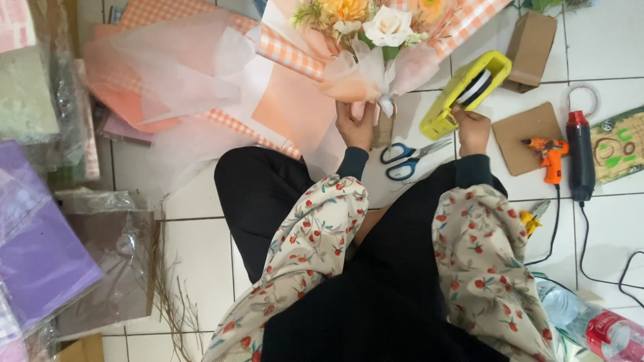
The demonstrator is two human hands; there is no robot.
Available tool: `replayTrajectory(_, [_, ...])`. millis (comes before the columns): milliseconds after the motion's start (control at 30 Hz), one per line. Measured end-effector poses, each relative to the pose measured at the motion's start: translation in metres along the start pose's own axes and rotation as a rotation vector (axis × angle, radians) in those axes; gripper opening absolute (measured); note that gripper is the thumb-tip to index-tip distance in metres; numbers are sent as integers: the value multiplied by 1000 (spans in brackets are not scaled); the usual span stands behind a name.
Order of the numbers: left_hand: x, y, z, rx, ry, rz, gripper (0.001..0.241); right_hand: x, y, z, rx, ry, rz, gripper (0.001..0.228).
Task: The person is wrapping a bouquet of flowers using layers of peach and checkered wrapping paper and white mesh, securing the arrangement with pieces of adhesive tape.
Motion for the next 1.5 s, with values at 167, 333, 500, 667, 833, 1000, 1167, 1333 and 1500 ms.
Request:
replayTrajectory(167, [-6, 6, 10, 45, -28, -42, 70, -99, 110, -6, -79, -634, 259, 18])
replayTrajectory(333, [-36, 29, 14, 26, -32, -98, 72, -147, 203, 74, -292, -1187, 649, 26])
replayTrajectory(500, [-45, 41, 19, -7, -15, 13, 70, -136, 185, 106, -535, -1403, 695, 13])
replayTrajectory(667, [-32, 42, 17, -74, -34, 65, 68, -128, 178, 105, -585, -1348, 699, 18])
replayTrajectory(833, [-22, 43, 16, -105, -64, 76, 67, -130, 177, 102, -585, -1227, 693, 34])
replayTrajectory(1000, [-7, 40, 21, -124, -84, 44, 67, -105, 137, 67, -233, -227, 78, 52])
replayTrajectory(1167, [21, 47, 22, -101, -70, -16, 64, -108, 121, 49, -106, 144, -173, 66])
replayTrajectory(1333, [19, 57, 33, -107, -31, -102, 55, -189, 183, 39, -276, -360, -294, 41])
replayTrajectory(1500, [26, 60, 28, -119, 25, -162, 54, -167, 176, 47, -216, -457, -360, 25])
Point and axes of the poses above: each hand's wrist, its own y-axis away from the middle knuckle, its own z-axis out of the palm, x = y × z, the point moved 6 cm from there along -y, towards the middle knuckle, and after that the axes turned 4 degrees about -x, right-handed, at the moved point
